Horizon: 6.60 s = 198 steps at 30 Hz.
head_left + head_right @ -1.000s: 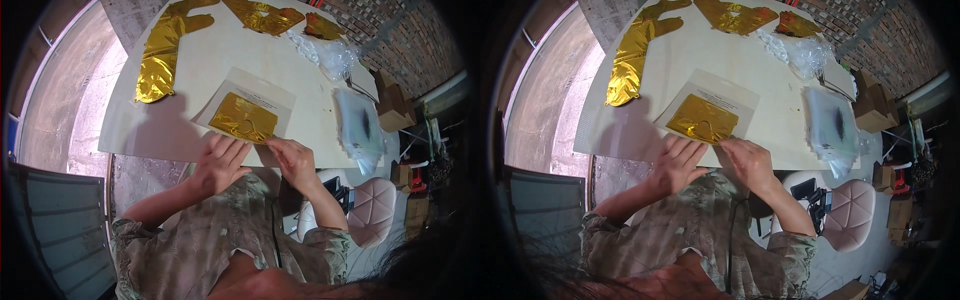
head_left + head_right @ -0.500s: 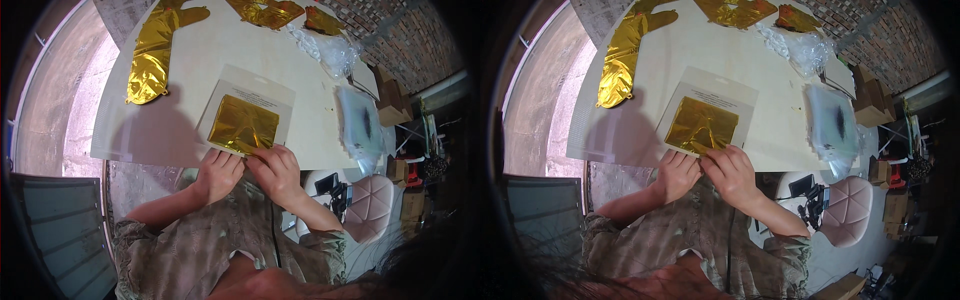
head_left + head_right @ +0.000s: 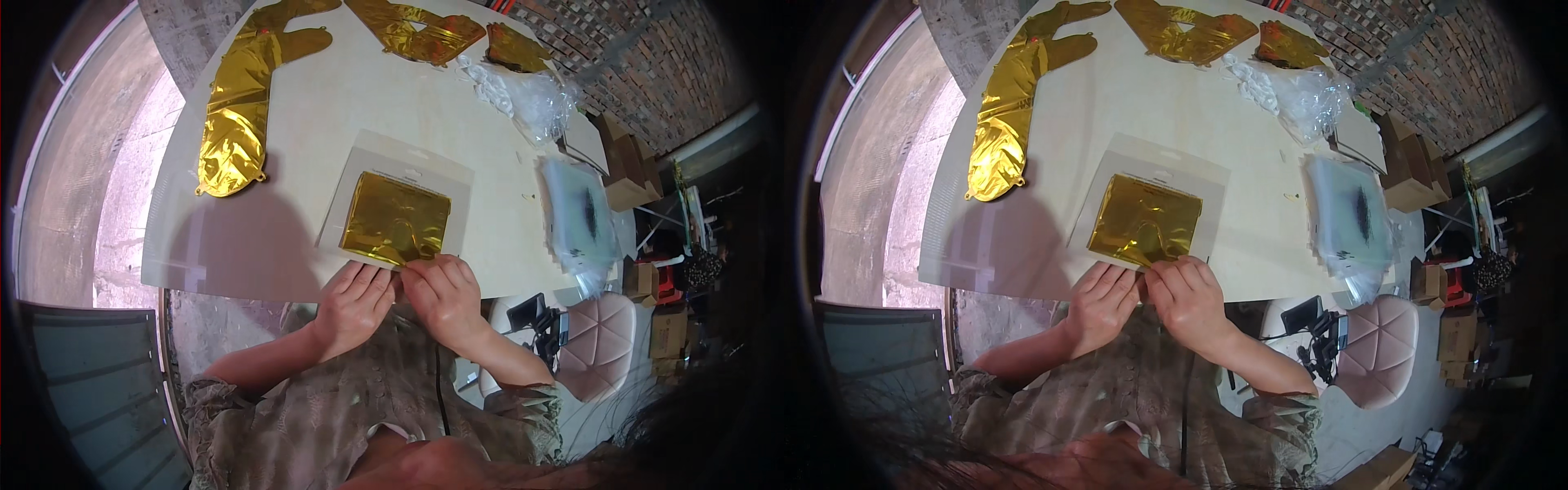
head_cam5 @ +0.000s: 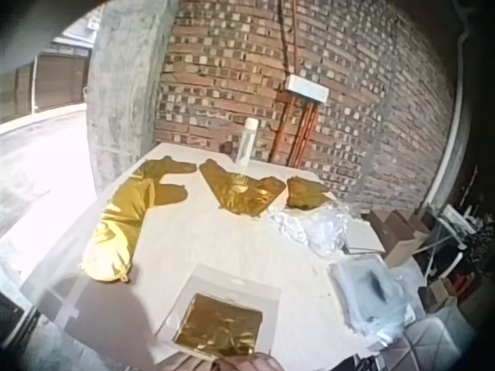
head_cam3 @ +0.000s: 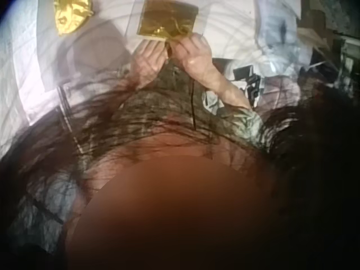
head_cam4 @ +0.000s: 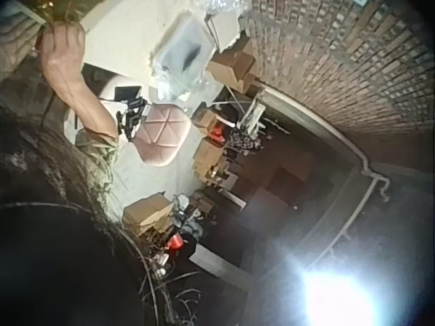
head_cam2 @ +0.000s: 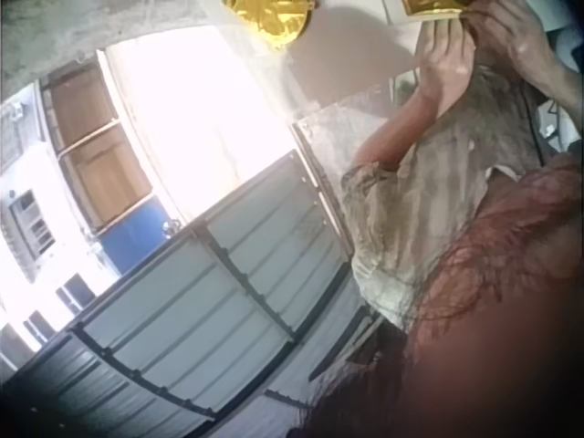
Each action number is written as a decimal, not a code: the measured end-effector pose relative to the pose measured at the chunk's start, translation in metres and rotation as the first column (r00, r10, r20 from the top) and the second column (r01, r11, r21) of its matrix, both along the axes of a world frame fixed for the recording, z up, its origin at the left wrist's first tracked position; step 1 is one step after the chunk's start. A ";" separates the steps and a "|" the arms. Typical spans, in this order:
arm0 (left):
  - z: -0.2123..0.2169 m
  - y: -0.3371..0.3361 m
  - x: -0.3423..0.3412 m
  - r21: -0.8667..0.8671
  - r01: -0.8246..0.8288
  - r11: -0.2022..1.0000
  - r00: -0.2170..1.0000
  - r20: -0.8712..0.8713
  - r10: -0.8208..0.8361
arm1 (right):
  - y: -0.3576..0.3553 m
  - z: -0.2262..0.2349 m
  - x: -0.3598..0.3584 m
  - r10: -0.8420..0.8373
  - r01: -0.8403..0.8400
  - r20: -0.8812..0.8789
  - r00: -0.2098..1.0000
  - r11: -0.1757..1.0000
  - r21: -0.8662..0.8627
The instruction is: The person folds gold foil letter balloons by hand, then packages them into plastic sleeves along with cardboard inserts.
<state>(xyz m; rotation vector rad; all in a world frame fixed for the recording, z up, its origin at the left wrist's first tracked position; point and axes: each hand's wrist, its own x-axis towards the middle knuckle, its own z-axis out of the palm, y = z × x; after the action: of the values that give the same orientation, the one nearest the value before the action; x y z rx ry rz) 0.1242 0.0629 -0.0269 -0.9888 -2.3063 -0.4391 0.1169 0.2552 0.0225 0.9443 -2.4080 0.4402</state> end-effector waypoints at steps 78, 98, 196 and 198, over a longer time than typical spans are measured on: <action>0.056 -0.055 -0.072 0.812 -0.316 0.491 0.734 0.537 -0.417 | 0.056 0.024 -0.006 -0.041 0.034 0.007 0.999 0.714 -0.700; 0.008 -0.018 0.021 0.045 0.154 0.987 0.984 0.087 -0.158 | 0.012 0.003 -0.010 0.220 -0.224 0.042 0.975 0.965 0.136; 0.012 0.019 -0.002 -0.064 0.194 0.979 0.980 0.062 -0.190 | 0.042 -0.004 -0.018 -0.080 0.075 0.023 0.997 0.983 0.170; 0.014 0.020 0.000 -0.056 0.190 0.980 0.979 0.086 -0.185 | 0.043 0.002 -0.021 -0.066 0.055 0.079 0.995 0.989 0.140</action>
<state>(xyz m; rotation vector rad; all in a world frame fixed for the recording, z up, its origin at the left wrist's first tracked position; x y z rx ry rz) 0.1245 0.0829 -0.0130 -1.2481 -2.3195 -0.4921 0.0960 0.2978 0.0241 0.9248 -2.5625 0.2996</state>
